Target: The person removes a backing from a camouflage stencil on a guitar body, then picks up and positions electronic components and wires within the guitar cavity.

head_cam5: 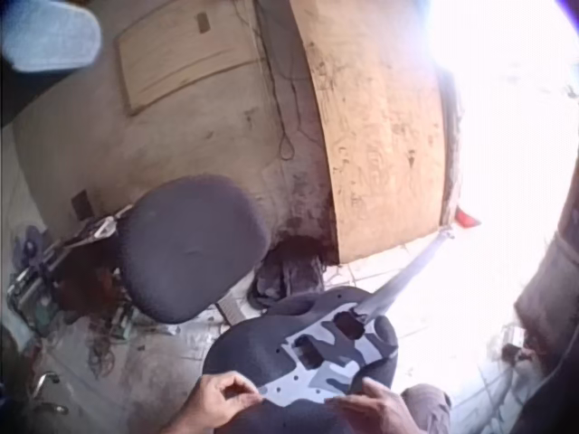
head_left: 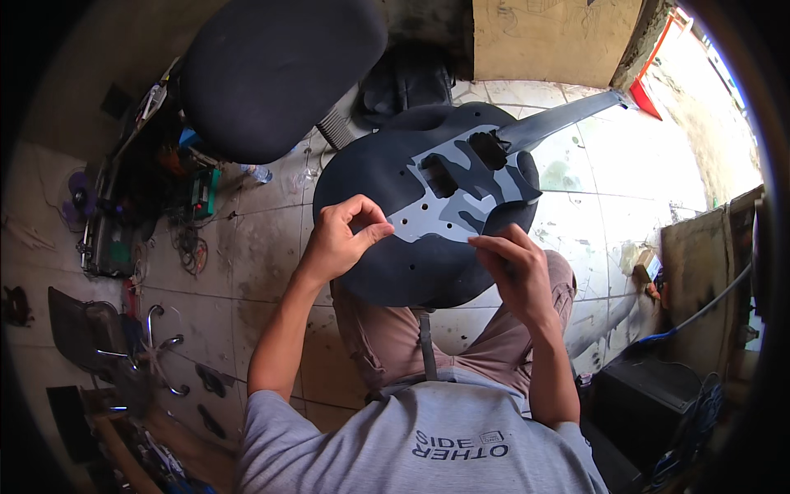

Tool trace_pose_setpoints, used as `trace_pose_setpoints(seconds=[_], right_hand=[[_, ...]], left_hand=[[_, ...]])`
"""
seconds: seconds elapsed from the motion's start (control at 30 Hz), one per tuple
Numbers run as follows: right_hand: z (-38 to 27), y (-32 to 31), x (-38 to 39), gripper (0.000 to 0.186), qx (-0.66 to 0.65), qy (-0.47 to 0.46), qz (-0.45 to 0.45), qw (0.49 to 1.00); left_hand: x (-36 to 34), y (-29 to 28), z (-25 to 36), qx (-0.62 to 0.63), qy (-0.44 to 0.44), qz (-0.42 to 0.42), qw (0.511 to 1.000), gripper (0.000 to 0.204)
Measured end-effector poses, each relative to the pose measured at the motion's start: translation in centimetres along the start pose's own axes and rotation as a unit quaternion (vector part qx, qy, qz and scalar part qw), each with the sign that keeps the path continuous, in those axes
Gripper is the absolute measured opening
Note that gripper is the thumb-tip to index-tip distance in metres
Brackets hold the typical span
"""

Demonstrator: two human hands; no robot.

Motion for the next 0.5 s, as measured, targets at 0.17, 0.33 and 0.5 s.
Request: trace_pose_setpoints(seconds=[0.17, 0.33, 0.5], right_hand=[[-1.4, 2.7, -4.8, 0.047, 0.138, -0.189, -0.108, 0.966], [-1.2, 5.3, -7.1, 0.057, 0.200, -0.276, -0.223, 0.913], [-0.4, 5.8, -7.4, 0.052, 0.216, -0.319, -0.229, 0.894]], left_hand=[[2.3, -0.6, -1.2, 0.041, -0.009, 0.063, 0.997, 0.015], [4.9, -0.4, -3.5, 0.066, -0.020, 0.117, 0.991, 0.021], [6.4, 1.2, -4.6, 0.086, -0.012, 0.163, 0.983, 0.023]])
Point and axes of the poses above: each hand's wrist, its own x-axis away from the middle knuckle, its own y-axis out of the palm, z = x × y, the point moved 3 cm from there along -x, towards the middle knuckle, and after that the axes turned 3 degrees about -y, right-handed, at the moved point
